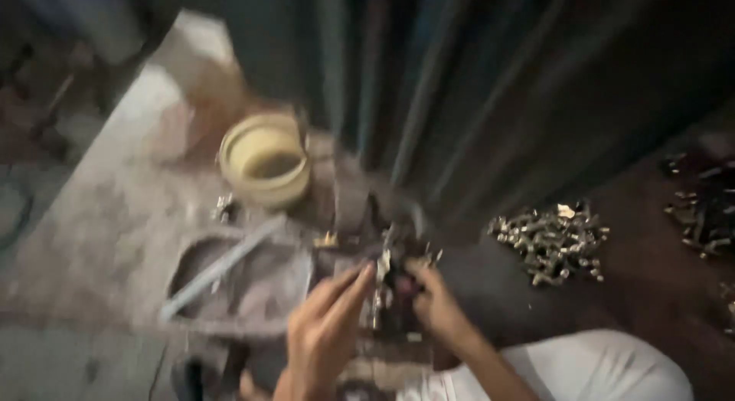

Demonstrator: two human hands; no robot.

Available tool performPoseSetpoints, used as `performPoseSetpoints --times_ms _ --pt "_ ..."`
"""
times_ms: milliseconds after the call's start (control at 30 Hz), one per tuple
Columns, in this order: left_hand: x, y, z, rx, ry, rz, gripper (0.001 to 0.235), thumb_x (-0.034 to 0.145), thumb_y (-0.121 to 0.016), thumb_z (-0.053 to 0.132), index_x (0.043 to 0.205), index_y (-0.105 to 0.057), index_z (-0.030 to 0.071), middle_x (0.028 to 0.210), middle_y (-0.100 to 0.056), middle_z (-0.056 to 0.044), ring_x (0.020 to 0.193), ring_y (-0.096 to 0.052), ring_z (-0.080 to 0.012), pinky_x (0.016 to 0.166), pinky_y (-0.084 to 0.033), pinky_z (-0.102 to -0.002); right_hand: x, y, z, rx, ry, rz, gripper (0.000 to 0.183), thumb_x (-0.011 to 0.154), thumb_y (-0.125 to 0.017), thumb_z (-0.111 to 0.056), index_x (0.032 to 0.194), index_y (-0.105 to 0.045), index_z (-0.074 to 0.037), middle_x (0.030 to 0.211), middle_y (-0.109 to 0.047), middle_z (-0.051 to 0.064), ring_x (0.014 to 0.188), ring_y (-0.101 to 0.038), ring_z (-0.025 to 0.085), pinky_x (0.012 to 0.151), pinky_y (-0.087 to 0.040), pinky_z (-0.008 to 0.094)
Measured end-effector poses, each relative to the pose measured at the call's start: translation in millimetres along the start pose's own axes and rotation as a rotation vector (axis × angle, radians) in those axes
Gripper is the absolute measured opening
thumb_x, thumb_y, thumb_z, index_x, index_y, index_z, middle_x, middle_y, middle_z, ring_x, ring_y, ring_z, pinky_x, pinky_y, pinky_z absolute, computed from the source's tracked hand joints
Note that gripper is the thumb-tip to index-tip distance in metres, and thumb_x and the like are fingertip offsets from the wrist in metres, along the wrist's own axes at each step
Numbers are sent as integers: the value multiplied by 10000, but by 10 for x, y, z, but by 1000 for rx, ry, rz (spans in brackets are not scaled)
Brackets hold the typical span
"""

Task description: The person sits on the floor at a workbench and cuts internal threads into small brass fittings, one at a time, using a bench-mounted tapping machine and a hand tap wrench. They place each fitting under the machine tap, operate it, then set finished fittings aside and pick the next one from a pile.

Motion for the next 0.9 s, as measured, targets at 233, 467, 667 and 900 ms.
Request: performPoseSetpoints --times_ms 233,467,667,900 --pt "4 -32 -200 181 636 -447 506 793 -744 82 1290 -737 175 984 -733 -136 820 -707 -288 695 -550 -384 -128 193 -963 72 -43 39 585 824 -527 70 1408 -514 42 1381 -615 144 1323 -561 247 1141 -387 340" --pt "-17 209 -716 -262 742 -353 170 883 -761 124 1031 -784 44 823 -781 -99 724 -672 -85 656 -562 -280 -251 291 -1535 -471 -164 -517 523 718 -610 59 1217 -682 -84 1136 -703 207 1161 -657 344 968 -514 405" --pt "278 452 -516 -277 769 98 287 939 -674 83 1222 -715 84 918 -791 -43 770 -686 -76 683 -575 -270 -108 100 -1482 -602 260 -314 515 680 -602 95 1155 -688 -85 1239 -636 247 1130 -612 410 954 -498 449" --pt "1 -132 17 -169 559 -113 371 812 -789 40 1178 -749 87 1020 -703 -95 827 -737 -174 667 -584 -309 -240 36 -581 -287 -182 -102 800 728 -610 94 1495 -424 -33 1145 -659 219 1103 -646 331 982 -485 365"
Point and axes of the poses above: each hand's wrist, its own x-axis towards the middle knuckle, its own y-axis out of the back of the hand, z = x × y, the point moved 2 cm from there along x, towards the middle knuckle
